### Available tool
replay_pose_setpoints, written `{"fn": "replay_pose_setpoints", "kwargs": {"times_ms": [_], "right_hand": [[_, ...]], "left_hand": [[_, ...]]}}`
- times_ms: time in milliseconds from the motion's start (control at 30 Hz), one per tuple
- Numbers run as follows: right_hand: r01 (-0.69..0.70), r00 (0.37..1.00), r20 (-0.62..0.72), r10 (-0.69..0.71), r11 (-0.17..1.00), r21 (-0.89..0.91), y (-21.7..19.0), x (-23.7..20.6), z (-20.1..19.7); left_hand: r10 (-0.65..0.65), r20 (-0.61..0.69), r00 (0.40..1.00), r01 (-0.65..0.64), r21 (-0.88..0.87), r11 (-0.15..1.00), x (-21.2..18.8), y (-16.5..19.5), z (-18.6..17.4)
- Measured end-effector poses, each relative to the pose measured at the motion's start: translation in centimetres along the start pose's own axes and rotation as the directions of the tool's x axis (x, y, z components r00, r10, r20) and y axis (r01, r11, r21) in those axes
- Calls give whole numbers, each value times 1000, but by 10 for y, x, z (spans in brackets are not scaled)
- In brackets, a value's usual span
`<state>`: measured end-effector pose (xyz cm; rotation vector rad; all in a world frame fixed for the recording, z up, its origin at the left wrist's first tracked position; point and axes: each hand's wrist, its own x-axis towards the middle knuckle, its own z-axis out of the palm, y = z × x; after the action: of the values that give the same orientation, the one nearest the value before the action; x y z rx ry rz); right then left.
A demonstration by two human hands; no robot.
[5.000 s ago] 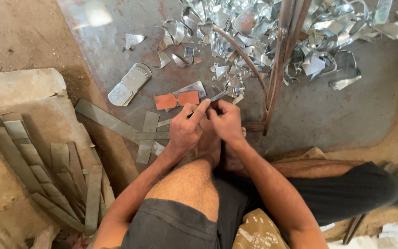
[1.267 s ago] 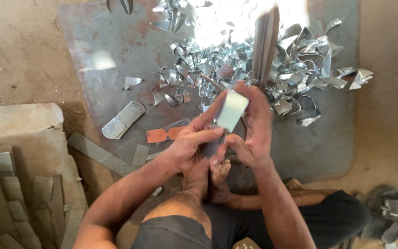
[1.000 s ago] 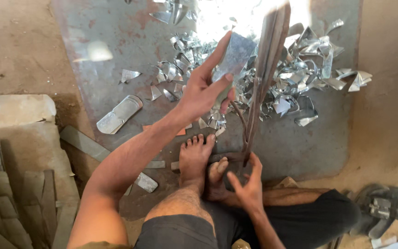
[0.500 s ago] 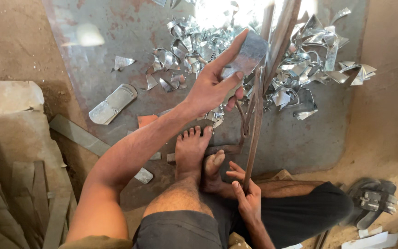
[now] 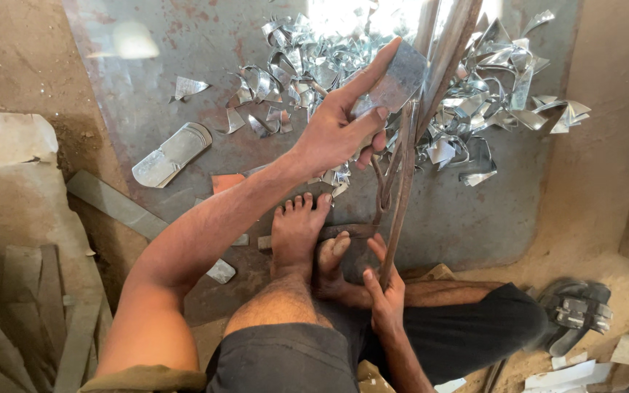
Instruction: The person sits on the floor of a metal workshop and cuts small metal blanks with hand shears, working pieces one at a time. They occasionally use an orange abrasive block on the cut pieces, briefly handle a mobile phone, and place finished pieces aside among a pile of metal offcuts.
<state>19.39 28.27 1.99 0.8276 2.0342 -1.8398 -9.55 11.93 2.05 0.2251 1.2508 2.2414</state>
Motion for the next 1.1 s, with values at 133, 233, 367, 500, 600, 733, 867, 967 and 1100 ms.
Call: {"fn": "replay_pose_setpoints", "kwargs": {"times_ms": [133, 233, 367, 500, 600, 733, 867, 967, 1100], "right_hand": [[31, 998, 50, -27, 996, -83, 7, 12, 1], [98, 993, 85, -84, 981, -169, 11, 18, 1], [46, 997, 64, -37, 986, -159, 16, 20, 0], [221, 975, 61, -213, 931, -291, 25, 22, 1], [221, 975, 38, -217, 964, -148, 30, 28, 4], [204, 979, 10, -206, 961, -185, 23, 31, 6], [67, 997, -15, -72, 976, -209, 12, 10, 3], [131, 991, 44, -126, 978, -164, 14, 10, 3], [261, 965, 64, -253, 942, -210, 25, 25, 4]], "left_hand": [[-40, 13, 999, 39, 38, 999, 1, -2, -4], [-11, 53, 999, 10, 15, 1000, 2, -1, -8], [24, 94, 995, -24, -3, 1000, 4, -2, -13], [48, 153, 987, -45, -20, 999, 7, -8, -21], [69, 212, 975, -66, -20, 998, 10, -14, -29], [82, 254, 964, -90, 20, 996, 14, -14, -36], [37, 264, 964, -42, 14, 999, 14, -1, -38], [-1, 300, 954, -23, 78, 997, 18, 13, -42], [-163, 388, 907, 57, 269, 961, 36, 26, -61]]}}
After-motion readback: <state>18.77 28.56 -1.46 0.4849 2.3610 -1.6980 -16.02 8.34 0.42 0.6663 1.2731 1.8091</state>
